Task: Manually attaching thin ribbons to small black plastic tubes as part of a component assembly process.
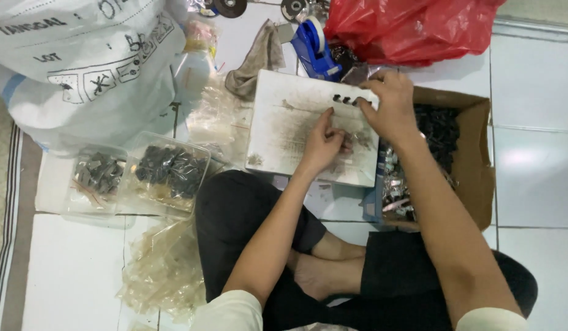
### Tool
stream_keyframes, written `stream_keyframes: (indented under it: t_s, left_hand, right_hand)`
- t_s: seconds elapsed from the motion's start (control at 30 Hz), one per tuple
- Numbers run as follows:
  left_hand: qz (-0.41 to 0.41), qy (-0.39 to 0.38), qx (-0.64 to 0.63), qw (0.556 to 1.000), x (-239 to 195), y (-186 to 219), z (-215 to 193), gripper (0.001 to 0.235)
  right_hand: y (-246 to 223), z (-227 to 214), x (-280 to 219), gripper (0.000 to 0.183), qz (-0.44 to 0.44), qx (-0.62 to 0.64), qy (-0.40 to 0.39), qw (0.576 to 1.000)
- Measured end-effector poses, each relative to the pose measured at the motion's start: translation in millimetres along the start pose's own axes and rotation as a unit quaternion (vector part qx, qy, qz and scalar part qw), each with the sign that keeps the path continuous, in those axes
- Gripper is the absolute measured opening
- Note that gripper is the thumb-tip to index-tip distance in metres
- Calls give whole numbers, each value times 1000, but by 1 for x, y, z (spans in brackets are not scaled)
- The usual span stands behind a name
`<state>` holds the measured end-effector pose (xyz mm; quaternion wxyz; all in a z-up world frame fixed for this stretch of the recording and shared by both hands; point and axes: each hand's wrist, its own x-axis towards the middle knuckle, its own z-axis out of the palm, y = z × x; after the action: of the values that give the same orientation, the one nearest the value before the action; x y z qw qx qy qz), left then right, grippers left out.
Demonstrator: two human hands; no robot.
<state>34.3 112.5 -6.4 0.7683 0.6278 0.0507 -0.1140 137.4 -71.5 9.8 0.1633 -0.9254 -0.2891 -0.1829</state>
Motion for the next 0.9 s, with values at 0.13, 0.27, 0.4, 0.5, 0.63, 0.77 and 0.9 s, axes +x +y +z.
stream_keyframes:
  t_s: [0.13,0.27,0.4,0.5,0.63,0.77,0.9]
  left_hand:
    - [55,-27,39,997,7,-18,5,3]
    - [132,-62,147,978,-18,-19,37,25]
    - [153,-115,184,964,-43,-34,70,17]
    - [176,-120,203,956,-62,-42,86,18]
    - [224,-105,245,937,-67,-54,87,18]
    - [221,-89,240,941,-68,-50,89,19]
    - [218,-82,244,941,-69,-50,92,18]
  right_hand:
    - [7,-75,-40,22,6,3,-23,1000]
    - [25,-104,-126,25,176,27,-139,974]
    - [43,-65,-217,23,291,73,-250,920]
    - [38,-45,-228,23,342,107,-278,891]
    - [40,-13,-218,22,328,120,-259,901]
    - [25,0,-211,25,276,59,-344,896]
    - [22,8,-214,24,274,63,-353,892]
